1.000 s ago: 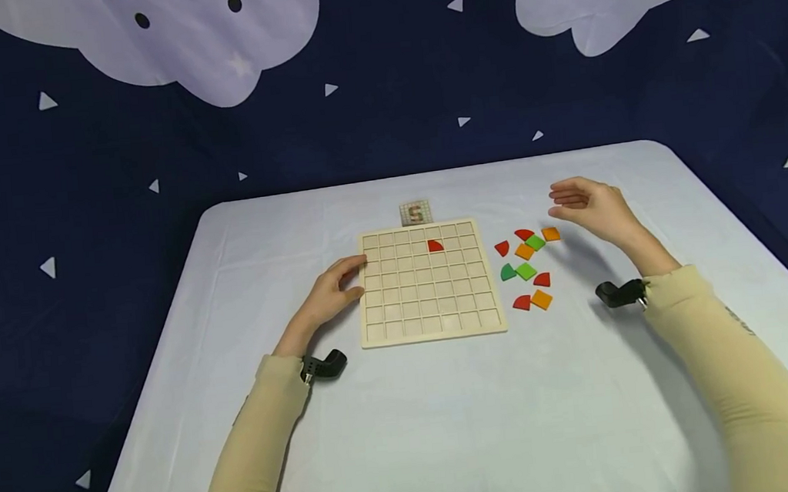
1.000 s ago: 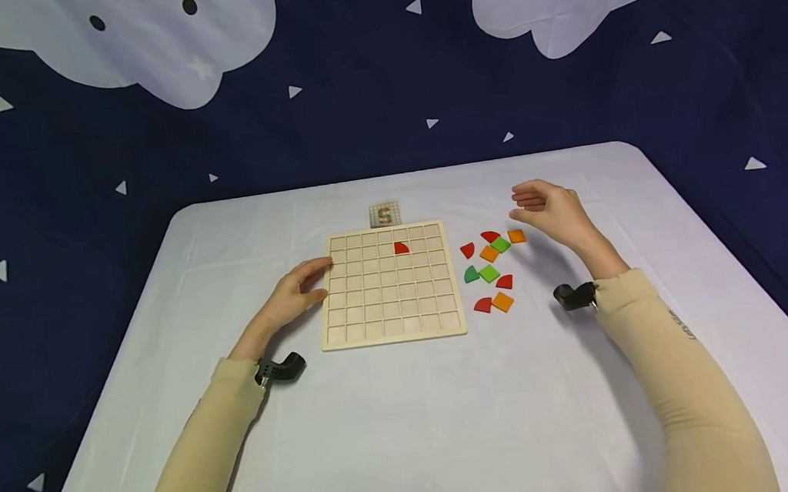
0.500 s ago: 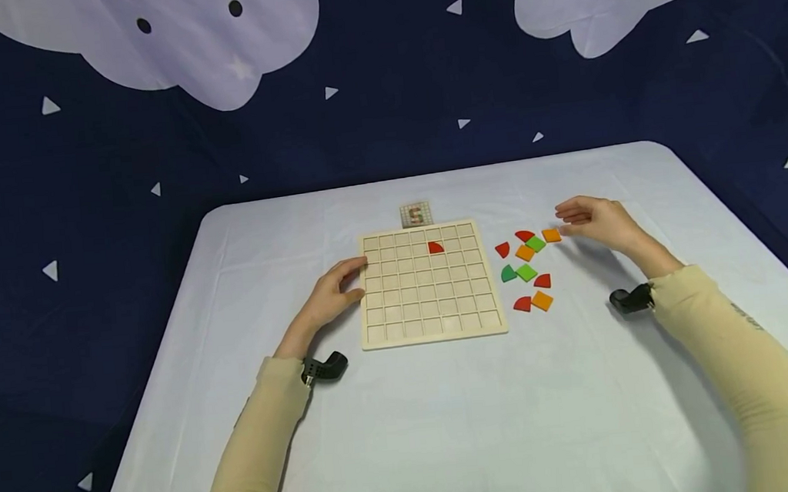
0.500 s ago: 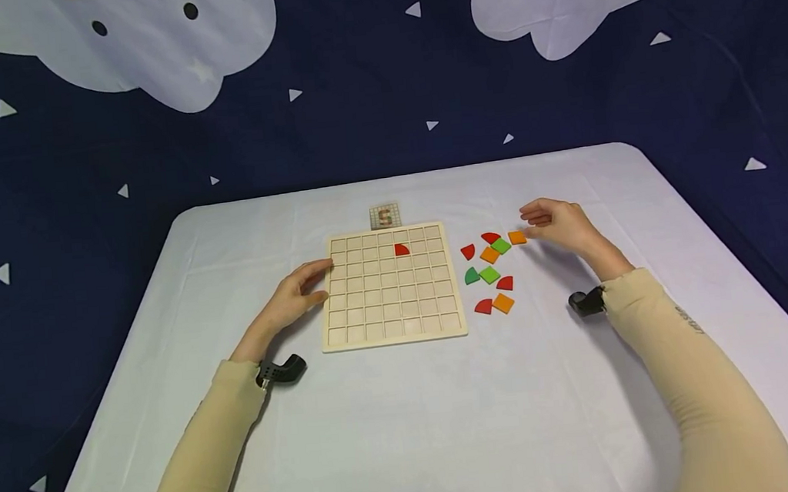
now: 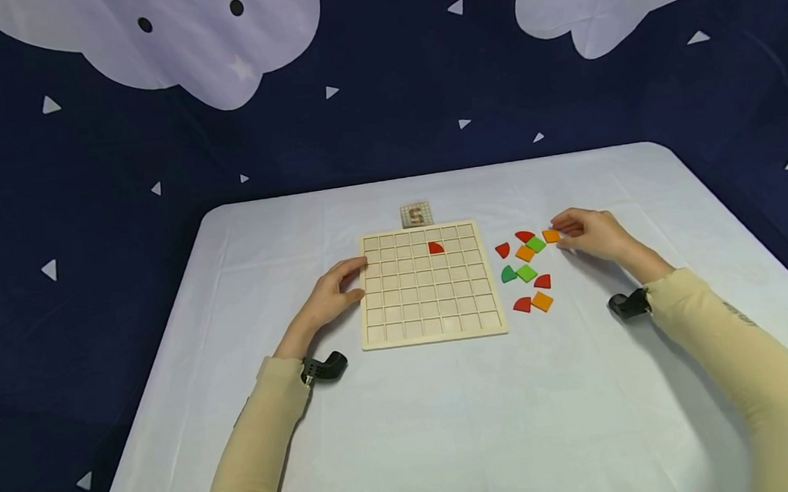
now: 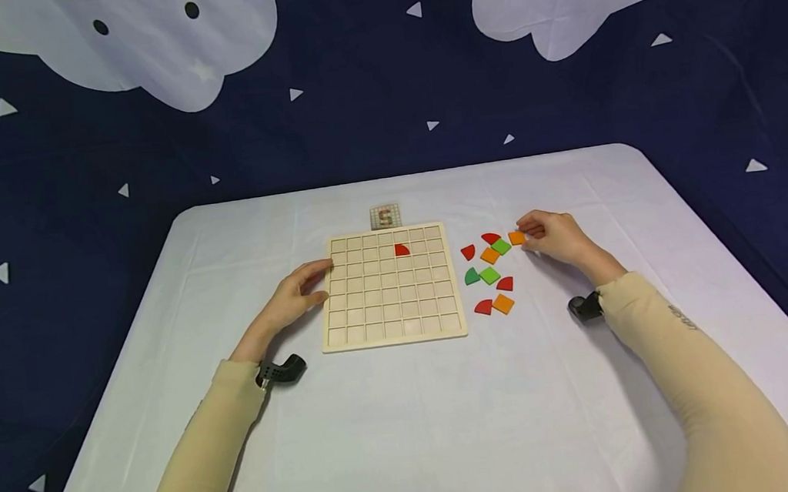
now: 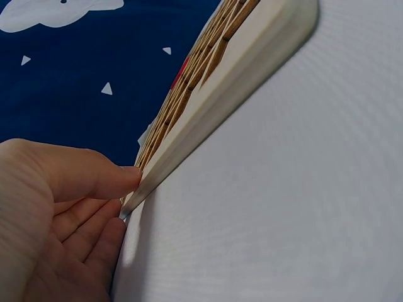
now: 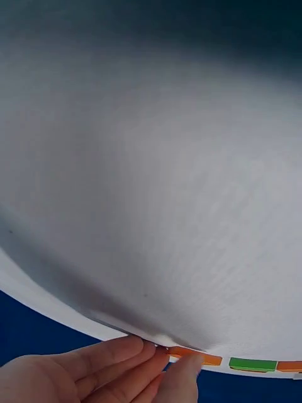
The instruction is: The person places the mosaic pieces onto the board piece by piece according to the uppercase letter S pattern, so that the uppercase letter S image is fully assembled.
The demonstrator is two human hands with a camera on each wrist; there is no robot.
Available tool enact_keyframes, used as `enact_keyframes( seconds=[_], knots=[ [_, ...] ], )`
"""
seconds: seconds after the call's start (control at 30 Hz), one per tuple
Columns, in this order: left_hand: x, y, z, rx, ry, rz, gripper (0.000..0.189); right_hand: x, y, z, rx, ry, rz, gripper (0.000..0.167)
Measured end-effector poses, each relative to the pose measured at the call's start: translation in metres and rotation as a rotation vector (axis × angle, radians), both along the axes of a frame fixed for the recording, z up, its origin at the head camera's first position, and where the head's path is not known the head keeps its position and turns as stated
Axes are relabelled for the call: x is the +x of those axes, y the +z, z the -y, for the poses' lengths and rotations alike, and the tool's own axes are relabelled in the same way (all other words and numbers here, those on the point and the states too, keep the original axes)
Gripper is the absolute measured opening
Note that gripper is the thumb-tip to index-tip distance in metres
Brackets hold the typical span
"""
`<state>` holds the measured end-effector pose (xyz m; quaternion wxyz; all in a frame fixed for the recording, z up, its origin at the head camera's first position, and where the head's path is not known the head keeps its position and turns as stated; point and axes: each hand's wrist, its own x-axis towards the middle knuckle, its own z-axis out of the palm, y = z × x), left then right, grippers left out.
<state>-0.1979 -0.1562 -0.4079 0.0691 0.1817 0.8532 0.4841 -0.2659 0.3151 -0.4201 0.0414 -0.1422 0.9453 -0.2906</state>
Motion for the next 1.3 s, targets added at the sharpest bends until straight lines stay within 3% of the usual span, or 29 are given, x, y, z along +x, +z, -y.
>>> enact_keyframes(
  seconds=[0.27, 0.43, 0.67, 1.03, 1.3],
  knots=[
    [0.002, 0.002, 0.002, 0.003, -0.003, 0.005, 0.055, 0.000, -0.004, 0.002, 0.026, 0.073, -0.114, 0.029],
    [0.001, 0.003, 0.003, -0.005, 0.001, 0.006, 0.055, 0.000, 0.000, 0.005, 0.026, 0.045, -0.128, 0.030],
    [0.001, 0.001, 0.004, -0.007, 0.001, 0.005, 0.055, 0.002, 0.023, 0.010, -0.077, -0.102, -0.159, 0.034],
    [0.002, 0.000, 0.004, -0.007, -0.001, -0.007, 0.055, -0.009, 0.054, 0.051, -0.163, -0.098, -0.198, 0.038],
    [-0.020, -0.035, 0.009, 0.015, -0.004, -0.012, 0.058, -0.017, 0.048, 0.088, -0.234, -0.051, -0.189, 0.037]
  ],
)
